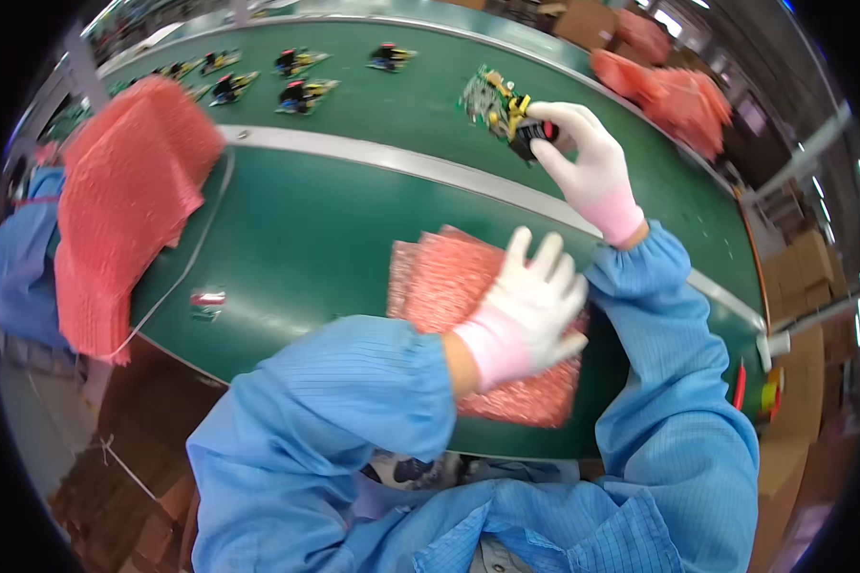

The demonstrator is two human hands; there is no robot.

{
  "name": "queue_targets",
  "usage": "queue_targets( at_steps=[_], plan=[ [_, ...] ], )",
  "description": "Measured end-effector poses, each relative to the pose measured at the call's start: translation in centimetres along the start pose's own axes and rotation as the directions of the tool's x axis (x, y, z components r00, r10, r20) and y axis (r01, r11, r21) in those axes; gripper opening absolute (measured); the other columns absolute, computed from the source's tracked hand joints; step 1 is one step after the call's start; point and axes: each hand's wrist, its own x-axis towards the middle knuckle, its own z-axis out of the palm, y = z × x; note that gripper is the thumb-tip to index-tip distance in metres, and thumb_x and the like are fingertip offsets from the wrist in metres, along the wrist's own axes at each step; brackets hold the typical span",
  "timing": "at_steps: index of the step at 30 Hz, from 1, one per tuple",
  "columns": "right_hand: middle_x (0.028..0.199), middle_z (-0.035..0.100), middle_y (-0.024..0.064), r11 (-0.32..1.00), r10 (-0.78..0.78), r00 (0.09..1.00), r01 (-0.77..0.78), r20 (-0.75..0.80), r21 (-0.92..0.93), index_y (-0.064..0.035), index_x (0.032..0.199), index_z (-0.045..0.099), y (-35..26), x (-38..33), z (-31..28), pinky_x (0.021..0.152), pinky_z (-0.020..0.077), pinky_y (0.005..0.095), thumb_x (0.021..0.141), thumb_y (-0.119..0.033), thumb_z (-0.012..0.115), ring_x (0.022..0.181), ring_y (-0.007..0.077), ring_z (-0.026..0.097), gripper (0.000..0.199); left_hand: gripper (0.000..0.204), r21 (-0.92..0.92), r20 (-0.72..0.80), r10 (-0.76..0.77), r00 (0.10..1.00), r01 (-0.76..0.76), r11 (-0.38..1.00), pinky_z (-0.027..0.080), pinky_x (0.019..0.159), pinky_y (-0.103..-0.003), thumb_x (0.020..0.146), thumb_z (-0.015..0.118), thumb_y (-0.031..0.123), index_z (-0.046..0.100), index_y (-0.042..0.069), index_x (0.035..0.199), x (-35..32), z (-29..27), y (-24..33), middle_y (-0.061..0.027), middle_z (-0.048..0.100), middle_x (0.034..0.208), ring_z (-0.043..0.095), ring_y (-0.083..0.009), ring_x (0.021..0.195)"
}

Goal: The recorder packages circuit boards into individual bubble wrap pouches and then places them into a shipping box.

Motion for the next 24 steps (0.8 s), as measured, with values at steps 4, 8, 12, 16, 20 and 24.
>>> queue_targets(
  at_steps=[4, 8, 12, 16, 20, 24],
  plan=[
    [0.104, 0.062, 0.0103, 0.983, 0.033, 0.989, -0.058, -0.144, -0.174, -0.0029, 0.112, 0.062, -1.2, -7.9, -6.5, 0.076, 0.0513, 0.0282, 0.075, 0.002, 0.066, 0.086, 0.0178, 0.062, 0.038, 0.048, 0.035, -0.035, 0.135, 0.99, -0.133, 0.99, 0.036, 0.097, -0.049, 0.075, 0.068, 0.035, 0.058, 0.003, 0.11, 1.0, -0.5, -0.5, -0.0156, 0.055, 0.109, 0.047, -0.0355, 0.112],
    [0.093, 0.062, 0.0095, 0.948, 0.005, 0.92, -0.129, -0.391, -0.292, -0.0024, 0.116, 0.059, -1.8, -13.5, -9.3, 0.073, 0.0511, 0.0275, 0.069, 0.006, 0.07, 0.078, 0.0171, 0.062, 0.049, 0.036, 0.061, -0.031, 0.104, 0.994, -0.102, 0.993, 0.043, 0.086, -0.042, 0.075, 0.07, 0.019, 0.061, 0.004, 0.107, 1.2, -1.7, -0.5, -0.0105, 0.059, 0.095, 0.056, -0.0311, 0.093],
    [0.095, 0.065, 0.0086, 0.926, -0.067, 0.905, -0.101, -0.421, -0.365, -0.004, 0.122, 0.054, -1.8, -15.5, -10.8, 0.071, 0.0513, 0.03, 0.066, 0.005, 0.073, 0.078, 0.0197, 0.063, 0.06, 0.027, -0.325, 0.197, -0.28, 0.939, 0.333, 0.885, 0.048, 0.069, -0.032, 0.075, 0.073, 0.014, 0.065, 0.002, 0.098, 1.4, -4.0, -1.1, -0.0102, 0.058, 0.083, 0.058, -0.0215, 0.076],
    [0.1, 0.067, 0.0094, 0.929, -0.153, 0.882, -0.026, -0.445, -0.37, -0.0026, 0.124, 0.052, -1.5, -15.3, -11.0, 0.073, 0.0521, 0.0287, 0.065, 0.008, 0.073, 0.079, 0.0196, 0.063, 0.063, 0.037, -0.338, 0.396, -0.165, 0.903, 0.31, 0.889, 0.048, 0.069, -0.029, 0.071, 0.078, 0.019, 0.064, 0.001, 0.099, 1.0, -5.3, -1.4, -0.0069, 0.057, 0.085, 0.057, -0.0173, 0.076],
    [0.101, 0.068, 0.0105, 0.953, -0.103, 0.894, -0.038, -0.437, -0.302, -0.0013, 0.125, 0.051, -2.2, -15.2, -10.4, 0.076, 0.0523, 0.0275, 0.065, 0.01, 0.072, 0.079, 0.0178, 0.063, 0.065, 0.027, -0.245, 0.356, -0.017, 0.935, 0.11, 0.963, 0.048, 0.071, -0.036, 0.068, 0.076, 0.017, 0.063, 0.004, 0.089, 0.4, -3.6, -0.9, -0.0115, 0.057, 0.083, 0.057, -0.0274, 0.077],
    [0.104, 0.066, 0.0107, 0.988, 0.128, 0.856, -0.156, -0.5, -0.013, 0.0003, 0.134, 0.04, -3.6, -15.2, -10.2, 0.078, 0.0491, 0.0267, 0.07, 0.005, 0.069, 0.082, 0.0128, 0.061, 0.07, 0.014, -0.213, 0.279, -0.008, 0.96, 0.07, 0.974, 0.047, 0.068, -0.038, 0.07, 0.071, 0.011, 0.063, 0.005, 0.079, 0.1, -2.3, -1.2, -0.0099, 0.058, 0.077, 0.057, -0.0284, 0.075]
  ],
)
